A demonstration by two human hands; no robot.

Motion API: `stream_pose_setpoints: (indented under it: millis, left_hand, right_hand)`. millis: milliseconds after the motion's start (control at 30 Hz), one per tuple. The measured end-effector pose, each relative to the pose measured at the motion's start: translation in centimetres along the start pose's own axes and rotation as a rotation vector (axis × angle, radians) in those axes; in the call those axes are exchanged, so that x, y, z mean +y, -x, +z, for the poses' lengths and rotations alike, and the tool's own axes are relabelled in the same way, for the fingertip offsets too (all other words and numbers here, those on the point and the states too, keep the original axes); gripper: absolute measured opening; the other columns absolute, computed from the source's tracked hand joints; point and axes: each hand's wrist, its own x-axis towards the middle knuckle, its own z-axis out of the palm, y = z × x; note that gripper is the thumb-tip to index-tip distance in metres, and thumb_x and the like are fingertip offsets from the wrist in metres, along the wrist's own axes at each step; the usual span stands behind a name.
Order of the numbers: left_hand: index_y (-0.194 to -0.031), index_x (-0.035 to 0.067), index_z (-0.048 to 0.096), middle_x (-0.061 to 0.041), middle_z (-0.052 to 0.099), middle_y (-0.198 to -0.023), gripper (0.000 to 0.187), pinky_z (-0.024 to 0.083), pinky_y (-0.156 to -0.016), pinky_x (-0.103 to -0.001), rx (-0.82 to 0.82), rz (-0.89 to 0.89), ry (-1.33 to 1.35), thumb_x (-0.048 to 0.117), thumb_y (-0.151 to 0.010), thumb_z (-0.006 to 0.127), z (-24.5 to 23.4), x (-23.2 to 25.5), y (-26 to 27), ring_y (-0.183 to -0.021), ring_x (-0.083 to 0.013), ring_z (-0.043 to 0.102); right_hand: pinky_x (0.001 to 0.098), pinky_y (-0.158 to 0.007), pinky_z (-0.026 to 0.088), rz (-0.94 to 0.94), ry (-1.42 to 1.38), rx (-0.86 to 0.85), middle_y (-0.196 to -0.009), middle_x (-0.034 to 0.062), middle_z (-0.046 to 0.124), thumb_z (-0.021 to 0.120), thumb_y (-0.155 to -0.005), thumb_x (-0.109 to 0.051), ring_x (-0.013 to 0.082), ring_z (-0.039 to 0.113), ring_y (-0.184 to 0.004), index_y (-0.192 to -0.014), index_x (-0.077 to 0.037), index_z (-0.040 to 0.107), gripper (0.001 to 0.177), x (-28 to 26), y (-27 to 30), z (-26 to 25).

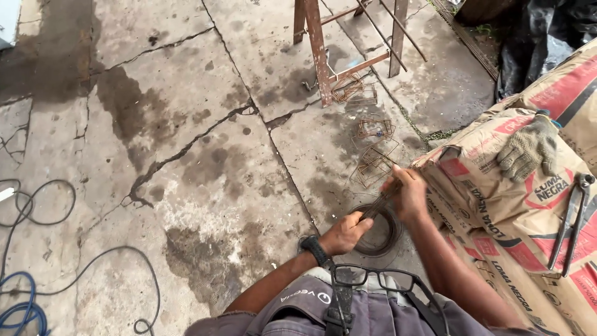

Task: The person walks across a concrete floor carrying a bundle of wire and pliers, then bends down to tie a metal rebar grid using wire and pliers. The person manipulates the wire around the rebar intersections and twists it to secure the structure.

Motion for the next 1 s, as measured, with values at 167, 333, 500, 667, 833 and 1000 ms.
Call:
stream_pose_setpoints:
  millis: [167, 333, 500, 667, 833, 1000]
  left_hand:
    - [-0.120, -0.015, 0.057, -0.041, 0.063, -0.112, 0.045, 0.045, -0.095, -0.060, -0.257, 0.098, -0.061, 0.024, -0.096, 0.055, -1.8, 3.3, 3.8, -0.114, -0.0492, 0.058]
    - [-0.089, -0.002, 0.072, -0.018, 0.070, -0.078, 0.028, 0.051, -0.069, -0.042, -0.244, 0.159, -0.406, 0.025, -0.086, 0.063, -2.8, 4.2, 2.4, -0.080, -0.0302, 0.065]
    - [-0.082, 0.011, 0.075, -0.012, 0.072, -0.076, 0.036, 0.053, -0.069, -0.040, -0.012, 0.100, -0.443, 0.047, -0.088, 0.069, -3.8, 1.8, 2.5, -0.083, -0.0320, 0.071]
    - [-0.079, 0.014, 0.070, -0.013, 0.069, -0.073, 0.033, 0.053, -0.067, -0.046, 0.051, 0.190, -0.491, 0.041, -0.095, 0.061, -3.1, 1.8, 3.8, -0.078, -0.0376, 0.069]
    - [-0.088, 0.014, 0.070, -0.013, 0.070, -0.078, 0.027, 0.053, -0.070, -0.046, 0.083, 0.218, -0.423, 0.037, -0.098, 0.060, -4.0, 0.7, 4.9, -0.082, -0.0361, 0.069]
    - [-0.094, 0.014, 0.073, -0.013, 0.070, -0.079, 0.022, 0.052, -0.068, -0.039, 0.142, 0.160, -0.263, 0.031, -0.099, 0.061, -5.7, 0.1, 6.5, -0.075, -0.0235, 0.065]
  right_hand:
    - [0.0468, -0.102, 0.053, -0.336, 1.391, -0.321, -0.113, 0.0147, 0.068, 0.093, -0.069, -0.020, 0.0328, 0.064, -0.118, -0.115, -0.010, 0.070, 0.052, -3.9, 8.7, 3.3]
    - [0.0494, -0.084, 0.056, -0.358, 1.759, -0.952, -0.091, 0.0073, 0.067, 0.081, -0.074, -0.044, 0.0331, 0.069, -0.098, -0.106, -0.016, 0.063, 0.046, -1.2, 6.1, 0.7]
    - [0.0505, -0.074, 0.054, -0.349, 1.886, -0.824, -0.081, 0.0096, 0.067, 0.077, -0.077, -0.053, 0.0356, 0.071, -0.086, -0.092, -0.015, 0.059, 0.045, 3.8, 5.0, -2.6]
    - [0.0514, -0.068, 0.052, -0.354, 1.809, -0.672, -0.073, 0.0125, 0.067, 0.063, -0.088, -0.046, 0.0393, 0.070, -0.080, -0.083, -0.016, 0.054, 0.032, 5.3, 6.3, -1.2]
    - [0.0506, -0.069, 0.053, -0.253, 1.791, -0.640, -0.070, 0.0139, 0.069, 0.063, -0.088, -0.052, 0.0408, 0.070, -0.078, -0.083, -0.016, 0.061, 0.036, 4.5, 5.6, -1.1]
    - [0.0499, -0.067, 0.049, -0.124, 1.618, -0.574, -0.065, 0.0182, 0.064, 0.069, -0.084, -0.058, 0.0425, 0.064, -0.069, -0.079, -0.013, 0.064, 0.046, 3.6, 3.9, -2.1]
